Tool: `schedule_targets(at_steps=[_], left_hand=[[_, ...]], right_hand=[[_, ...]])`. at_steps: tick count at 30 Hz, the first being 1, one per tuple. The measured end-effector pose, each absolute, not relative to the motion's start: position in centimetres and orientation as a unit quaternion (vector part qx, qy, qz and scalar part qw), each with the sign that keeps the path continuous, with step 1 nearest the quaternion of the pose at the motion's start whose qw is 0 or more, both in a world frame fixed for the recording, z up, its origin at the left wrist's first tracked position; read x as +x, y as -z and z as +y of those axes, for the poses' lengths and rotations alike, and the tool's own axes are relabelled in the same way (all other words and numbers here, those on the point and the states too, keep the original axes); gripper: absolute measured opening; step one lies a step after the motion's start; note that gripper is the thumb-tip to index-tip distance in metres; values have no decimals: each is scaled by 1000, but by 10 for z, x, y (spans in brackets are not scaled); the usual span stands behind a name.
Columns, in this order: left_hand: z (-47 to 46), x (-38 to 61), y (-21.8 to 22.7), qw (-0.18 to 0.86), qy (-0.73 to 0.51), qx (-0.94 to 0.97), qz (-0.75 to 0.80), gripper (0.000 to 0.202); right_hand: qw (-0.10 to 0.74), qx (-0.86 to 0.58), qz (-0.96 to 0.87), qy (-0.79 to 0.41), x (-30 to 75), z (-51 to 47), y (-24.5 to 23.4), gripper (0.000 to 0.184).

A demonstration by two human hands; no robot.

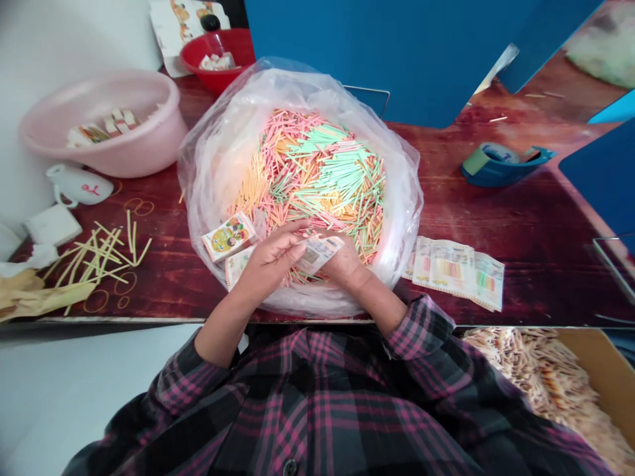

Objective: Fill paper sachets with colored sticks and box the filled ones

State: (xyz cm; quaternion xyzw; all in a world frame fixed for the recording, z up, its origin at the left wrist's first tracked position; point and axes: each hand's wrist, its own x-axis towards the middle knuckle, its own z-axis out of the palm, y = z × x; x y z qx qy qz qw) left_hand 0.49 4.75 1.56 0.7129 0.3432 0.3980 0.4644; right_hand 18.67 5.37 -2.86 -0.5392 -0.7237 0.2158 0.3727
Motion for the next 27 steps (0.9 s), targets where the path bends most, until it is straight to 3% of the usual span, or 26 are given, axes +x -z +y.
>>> schedule_targets(at_steps=[5, 11, 18, 27], left_hand=[[49, -7, 5, 536, -474, 554, 425, 20], [48, -8, 12, 612, -496, 466, 403, 22], [48, -10, 16, 592, -466, 521, 401, 24], [50, -8, 11, 538, -416, 621, 391, 36]], right_hand=[[439, -551, -681, -198, 194, 50, 15, 45], [387, -444, -781, -210, 198, 50, 21, 30], [528, -535, -567, -338, 200, 43, -13, 46], [441, -519, -540, -494, 188, 36, -14, 54]])
